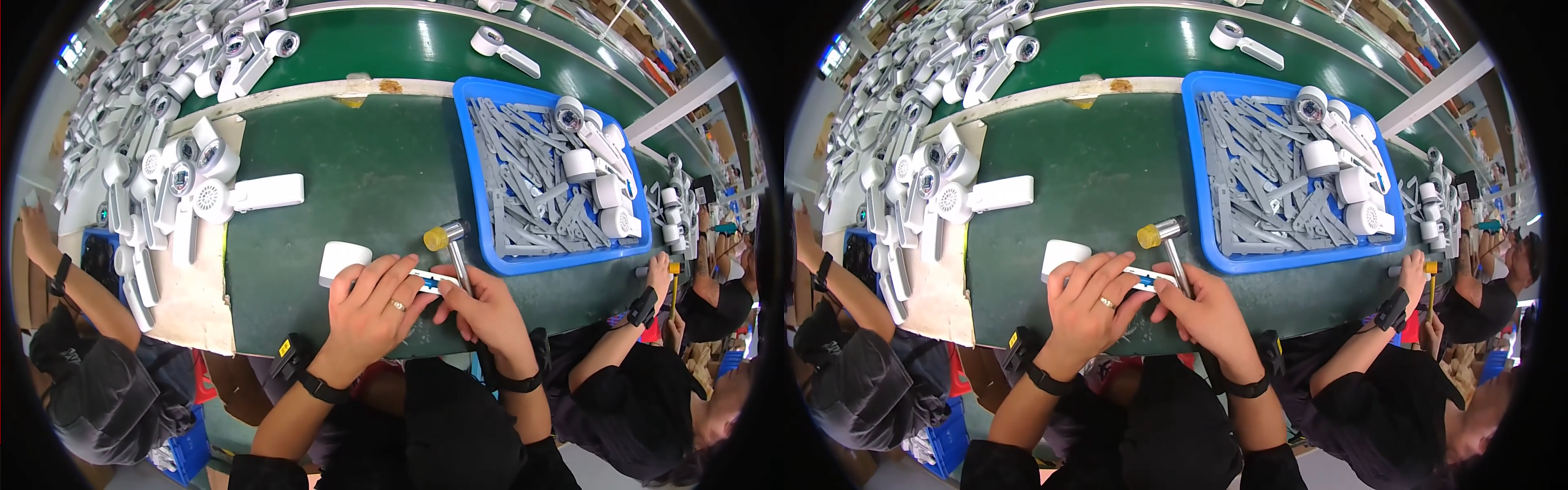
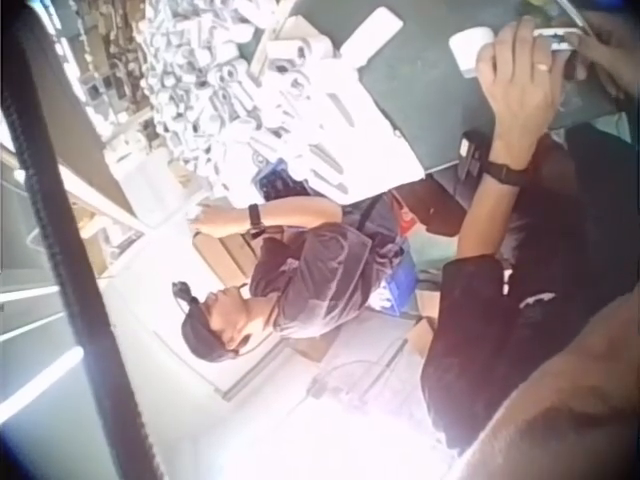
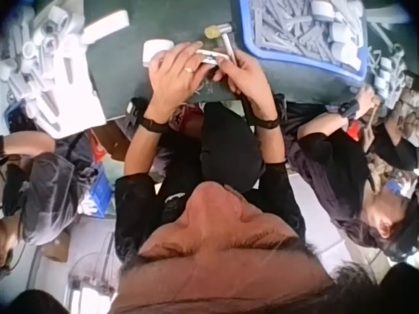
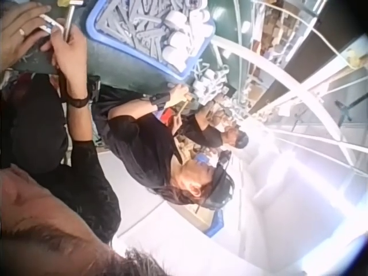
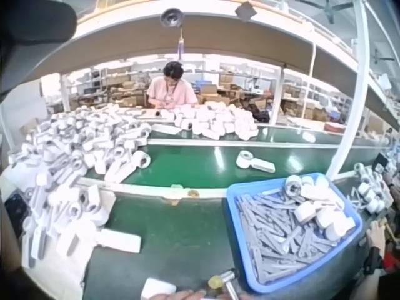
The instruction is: The person assembles handheld fans by fitting a plastic cover onto the handle and tapping it into place with a hammer. They then attach a fan head to the handle, tap the connection with the hammer, and place the finished fan onto the conveyor belt.
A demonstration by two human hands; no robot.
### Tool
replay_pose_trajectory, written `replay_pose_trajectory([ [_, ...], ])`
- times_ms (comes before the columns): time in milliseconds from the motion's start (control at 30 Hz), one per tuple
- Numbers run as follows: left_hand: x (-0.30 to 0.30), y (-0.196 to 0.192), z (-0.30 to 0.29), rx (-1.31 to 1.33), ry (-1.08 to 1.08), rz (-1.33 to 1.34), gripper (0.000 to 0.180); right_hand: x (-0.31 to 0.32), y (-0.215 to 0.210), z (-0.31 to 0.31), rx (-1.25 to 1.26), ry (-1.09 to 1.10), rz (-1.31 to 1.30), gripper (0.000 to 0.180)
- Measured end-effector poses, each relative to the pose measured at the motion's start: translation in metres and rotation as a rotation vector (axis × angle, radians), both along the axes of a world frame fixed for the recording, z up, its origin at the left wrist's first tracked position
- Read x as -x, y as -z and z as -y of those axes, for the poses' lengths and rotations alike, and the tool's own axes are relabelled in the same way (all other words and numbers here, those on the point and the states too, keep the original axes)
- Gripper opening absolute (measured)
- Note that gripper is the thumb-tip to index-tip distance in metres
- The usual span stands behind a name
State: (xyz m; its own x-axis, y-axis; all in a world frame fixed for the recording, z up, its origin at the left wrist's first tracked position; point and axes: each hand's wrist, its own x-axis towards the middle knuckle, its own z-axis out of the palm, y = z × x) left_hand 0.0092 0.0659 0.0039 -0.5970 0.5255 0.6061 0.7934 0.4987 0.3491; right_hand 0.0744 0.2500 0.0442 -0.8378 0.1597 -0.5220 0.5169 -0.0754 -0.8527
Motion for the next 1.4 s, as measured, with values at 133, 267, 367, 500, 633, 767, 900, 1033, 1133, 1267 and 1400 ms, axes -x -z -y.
replay_pose_trajectory([
  [133, 0.000, 0.002, 0.005, -0.003, -0.017, -0.004, 0.029, 0.002, 0.002, -0.001, 0.097, -0.062, 0.015, 0.036],
  [267, 0.000, 0.000, 0.003, 0.017, -0.036, -0.018, 0.025, -0.022, -0.001, 0.004, -0.102, 0.040, -0.062, 0.034],
  [367, 0.003, -0.002, 0.000, -0.012, -0.010, -0.031, 0.025, -0.033, -0.001, 0.010, -0.394, 0.151, -0.155, 0.026],
  [500, 0.003, 0.001, 0.003, -0.015, -0.018, -0.027, 0.025, -0.028, 0.011, 0.018, -0.753, 0.084, -0.475, 0.022],
  [633, 0.002, 0.001, 0.002, -0.021, -0.018, -0.027, 0.024, -0.022, 0.016, 0.019, -0.847, 0.105, -0.621, 0.024],
  [767, 0.002, 0.002, 0.001, -0.029, -0.023, -0.030, 0.024, -0.022, 0.011, 0.022, -0.837, 0.084, -0.572, 0.023],
  [900, 0.002, 0.003, 0.001, -0.027, -0.028, -0.034, 0.023, -0.022, 0.007, 0.024, -0.842, 0.067, -0.568, 0.020],
  [1033, 0.001, 0.005, 0.002, -0.034, -0.017, -0.009, 0.030, -0.024, -0.001, 0.024, -0.826, 0.026, -0.478, 0.021],
  [1133, 0.002, 0.002, 0.002, -0.027, -0.022, -0.032, 0.024, -0.025, 0.002, 0.023, -0.874, -0.007, -0.508, 0.020],
  [1267, 0.001, 0.002, 0.003, -0.024, -0.018, 0.002, 0.028, -0.026, 0.001, 0.025, -0.905, -0.046, -0.587, 0.022],
  [1400, 0.000, 0.004, 0.006, -0.001, -0.014, -0.004, 0.030, -0.027, -0.002, 0.025, -0.911, -0.131, -0.600, 0.023],
])
